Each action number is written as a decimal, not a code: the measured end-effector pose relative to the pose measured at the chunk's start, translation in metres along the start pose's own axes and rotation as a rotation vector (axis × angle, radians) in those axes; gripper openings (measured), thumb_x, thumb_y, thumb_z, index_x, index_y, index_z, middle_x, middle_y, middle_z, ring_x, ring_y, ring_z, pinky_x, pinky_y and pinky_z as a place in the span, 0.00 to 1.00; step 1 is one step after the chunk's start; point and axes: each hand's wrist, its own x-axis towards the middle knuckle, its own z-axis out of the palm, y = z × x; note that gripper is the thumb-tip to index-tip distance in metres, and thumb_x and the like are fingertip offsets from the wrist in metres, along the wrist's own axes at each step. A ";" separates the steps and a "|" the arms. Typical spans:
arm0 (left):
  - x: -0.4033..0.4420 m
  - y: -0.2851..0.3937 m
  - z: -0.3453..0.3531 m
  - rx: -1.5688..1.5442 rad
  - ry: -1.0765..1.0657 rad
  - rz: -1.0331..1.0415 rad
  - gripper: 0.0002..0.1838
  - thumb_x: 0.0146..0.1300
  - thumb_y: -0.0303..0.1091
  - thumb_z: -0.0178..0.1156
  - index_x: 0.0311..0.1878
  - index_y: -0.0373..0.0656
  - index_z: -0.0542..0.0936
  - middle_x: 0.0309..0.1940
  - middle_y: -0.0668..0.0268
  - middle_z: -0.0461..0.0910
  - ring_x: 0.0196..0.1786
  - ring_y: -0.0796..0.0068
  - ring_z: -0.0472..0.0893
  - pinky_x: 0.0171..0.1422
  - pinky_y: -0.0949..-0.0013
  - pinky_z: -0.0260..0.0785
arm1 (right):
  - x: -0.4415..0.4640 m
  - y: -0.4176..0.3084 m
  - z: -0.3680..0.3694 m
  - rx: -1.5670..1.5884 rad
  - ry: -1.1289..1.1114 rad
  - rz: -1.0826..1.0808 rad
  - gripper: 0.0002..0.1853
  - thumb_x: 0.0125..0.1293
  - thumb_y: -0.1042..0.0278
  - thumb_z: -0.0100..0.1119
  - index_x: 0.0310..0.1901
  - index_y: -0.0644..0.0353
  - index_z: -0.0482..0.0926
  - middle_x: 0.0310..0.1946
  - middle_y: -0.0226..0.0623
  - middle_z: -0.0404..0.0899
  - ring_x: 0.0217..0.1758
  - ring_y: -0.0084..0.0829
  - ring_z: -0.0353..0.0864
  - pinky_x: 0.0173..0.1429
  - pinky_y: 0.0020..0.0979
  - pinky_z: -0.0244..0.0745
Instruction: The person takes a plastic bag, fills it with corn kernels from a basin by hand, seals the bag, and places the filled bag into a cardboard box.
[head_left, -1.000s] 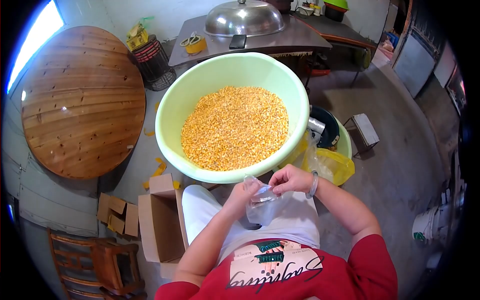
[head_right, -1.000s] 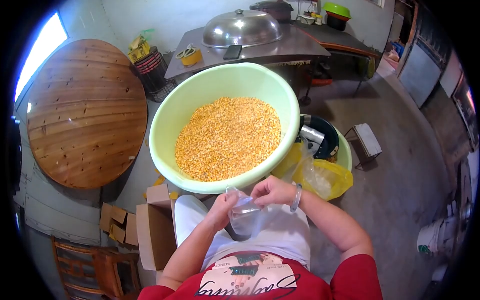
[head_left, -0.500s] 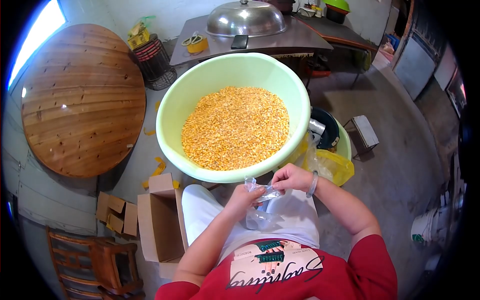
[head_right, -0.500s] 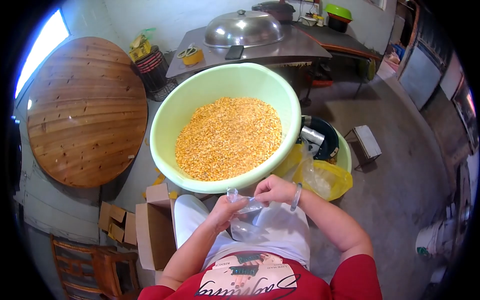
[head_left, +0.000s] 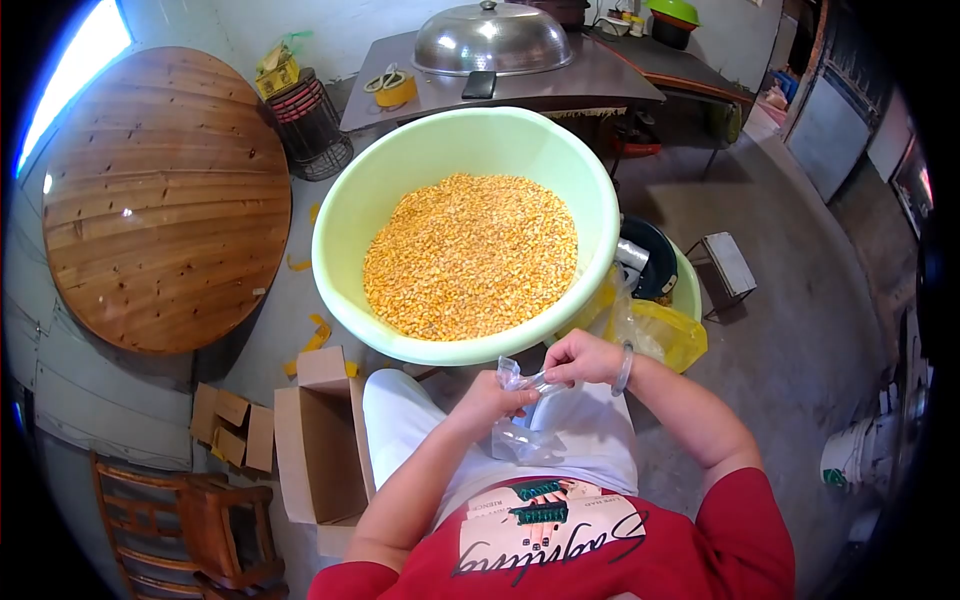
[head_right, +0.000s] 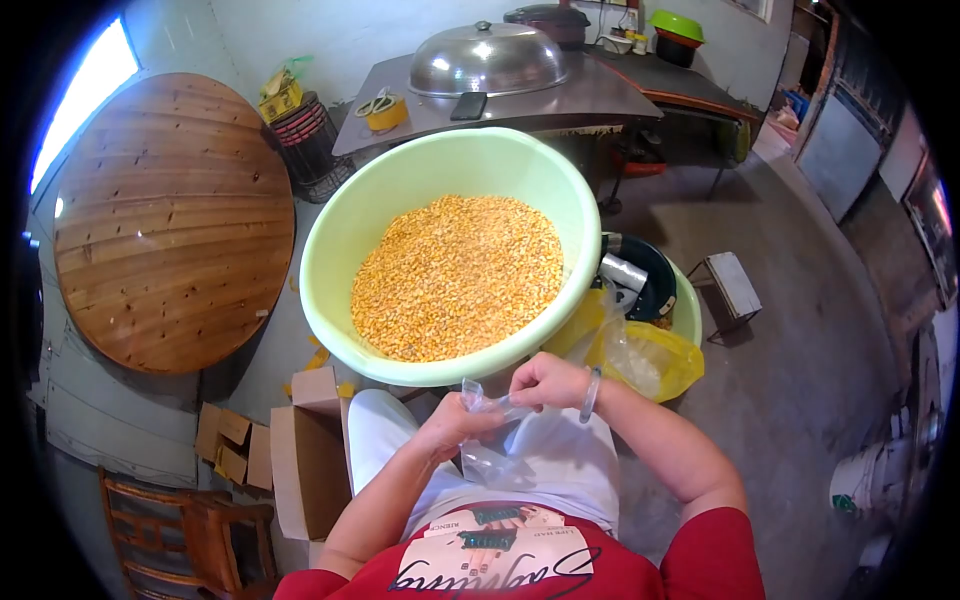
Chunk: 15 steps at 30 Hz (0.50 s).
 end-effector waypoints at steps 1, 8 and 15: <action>0.000 0.000 0.001 0.004 0.008 0.004 0.08 0.49 0.32 0.66 0.30 0.39 0.79 0.23 0.70 0.75 0.24 0.81 0.70 0.29 0.76 0.63 | -0.001 -0.001 0.000 -0.037 0.017 0.007 0.06 0.54 0.69 0.59 0.28 0.63 0.79 0.18 0.28 0.75 0.21 0.17 0.71 0.26 0.19 0.67; 0.001 -0.002 0.007 -0.025 0.028 0.047 0.06 0.50 0.30 0.63 0.30 0.39 0.79 0.23 0.70 0.76 0.24 0.82 0.71 0.29 0.77 0.63 | -0.003 -0.007 0.008 -0.573 0.200 -0.166 0.07 0.51 0.66 0.56 0.27 0.60 0.79 0.20 0.39 0.77 0.24 0.34 0.76 0.32 0.32 0.71; 0.006 -0.009 0.011 0.062 0.118 0.096 0.03 0.49 0.26 0.62 0.28 0.38 0.79 0.22 0.70 0.76 0.25 0.84 0.72 0.29 0.78 0.63 | 0.002 -0.003 0.022 -0.973 0.349 -0.294 0.07 0.50 0.69 0.52 0.22 0.61 0.76 0.21 0.45 0.76 0.29 0.43 0.77 0.33 0.39 0.70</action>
